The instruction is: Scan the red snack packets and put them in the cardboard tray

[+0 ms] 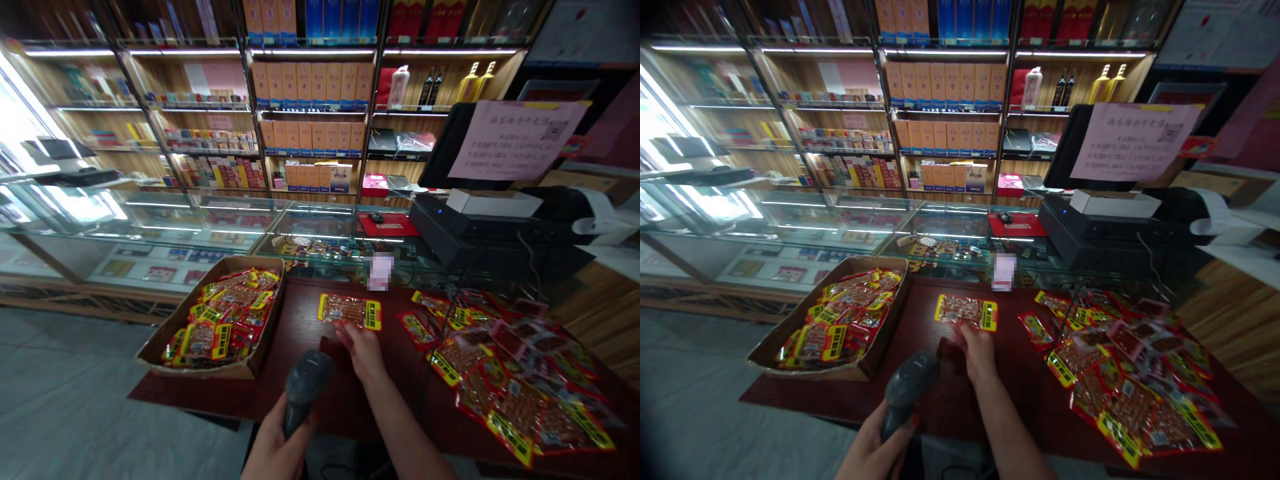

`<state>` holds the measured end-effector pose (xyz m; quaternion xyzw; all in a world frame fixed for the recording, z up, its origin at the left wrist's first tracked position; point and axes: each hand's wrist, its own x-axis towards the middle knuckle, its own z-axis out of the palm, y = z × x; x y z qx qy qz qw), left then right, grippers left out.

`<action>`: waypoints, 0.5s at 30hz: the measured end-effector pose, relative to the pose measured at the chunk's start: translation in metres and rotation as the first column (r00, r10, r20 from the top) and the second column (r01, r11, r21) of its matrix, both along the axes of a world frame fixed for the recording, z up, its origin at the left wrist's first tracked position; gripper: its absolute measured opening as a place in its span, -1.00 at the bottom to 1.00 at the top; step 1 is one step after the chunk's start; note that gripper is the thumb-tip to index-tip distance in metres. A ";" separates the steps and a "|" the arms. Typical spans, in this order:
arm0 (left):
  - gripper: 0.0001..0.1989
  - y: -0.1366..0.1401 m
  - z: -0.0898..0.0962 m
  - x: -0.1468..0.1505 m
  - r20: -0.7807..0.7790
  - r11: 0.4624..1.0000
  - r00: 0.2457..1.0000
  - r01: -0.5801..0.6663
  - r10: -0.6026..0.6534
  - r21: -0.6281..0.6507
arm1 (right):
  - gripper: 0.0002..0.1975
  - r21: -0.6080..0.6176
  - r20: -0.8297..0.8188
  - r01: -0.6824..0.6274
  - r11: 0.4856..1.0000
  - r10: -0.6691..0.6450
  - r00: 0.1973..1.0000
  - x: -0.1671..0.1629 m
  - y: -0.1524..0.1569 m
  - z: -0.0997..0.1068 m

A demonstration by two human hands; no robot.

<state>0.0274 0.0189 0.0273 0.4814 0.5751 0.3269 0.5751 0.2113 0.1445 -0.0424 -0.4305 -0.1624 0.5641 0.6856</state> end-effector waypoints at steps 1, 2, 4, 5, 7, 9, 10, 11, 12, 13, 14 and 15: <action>-0.50 0.000 -0.001 -0.002 -0.014 1.000 1.000 -0.015 0.015 0.011 | -0.57 0.030 -0.012 -0.050 0.998 0.050 0.999 -0.014 0.013 0.012; -0.48 0.000 -0.002 -0.004 -0.029 0.999 0.999 -0.031 0.031 0.022 | -0.54 0.072 -0.025 -0.106 0.992 0.108 0.994 -0.030 0.027 0.026; -0.42 -0.001 -0.003 -0.007 -0.047 0.998 0.997 -0.052 0.054 0.038 | -0.49 0.184 -0.025 -0.270 0.945 0.279 0.960 -0.061 0.053 0.054; -0.40 -0.002 -0.003 -0.008 -0.054 0.998 0.997 -0.052 0.054 0.043 | -0.46 0.224 0.000 -0.369 0.902 0.379 0.925 -0.074 0.063 0.065; -0.36 -0.003 -0.002 -0.009 -0.063 0.998 0.997 -0.044 0.047 0.051 | -0.39 0.222 0.098 -0.536 0.815 0.528 0.844 -0.090 0.076 0.076; -0.33 -0.003 -0.002 -0.008 -0.068 0.999 0.997 -0.029 0.033 0.046 | -0.35 0.123 0.280 -0.594 0.795 0.547 0.789 -0.087 0.078 0.071; -0.32 -0.002 -0.003 -0.008 -0.070 0.999 0.997 -0.022 0.024 0.039 | -0.38 0.060 0.411 -0.567 0.822 0.497 0.764 -0.077 0.075 0.063; -0.30 -0.002 -0.005 -0.008 -0.072 0.999 0.997 -0.013 0.015 0.032 | -0.44 0.010 0.539 -0.509 0.861 0.424 0.728 -0.061 0.070 0.052; -0.29 -0.001 -0.007 -0.008 -0.070 1.000 0.998 -0.003 0.005 0.024 | -0.52 -0.017 0.645 -0.433 0.901 0.341 0.684 -0.040 0.063 0.041; -0.28 0.000 -0.009 -0.007 -0.067 1.000 0.998 0.005 -0.003 0.018 | -0.59 -0.036 0.741 -0.338 0.941 0.252 0.623 -0.015 0.054 0.029; -0.28 0.001 -0.011 -0.007 -0.063 1.000 0.998 0.010 -0.009 0.016 | -0.62 -0.049 0.782 -0.262 0.964 0.201 0.591 0.014 0.044 0.018; -0.30 0.003 -0.013 -0.006 -0.059 1.000 0.998 0.016 -0.015 0.017 | -0.61 -0.058 0.829 -0.162 0.985 0.138 0.542 0.043 0.034 0.009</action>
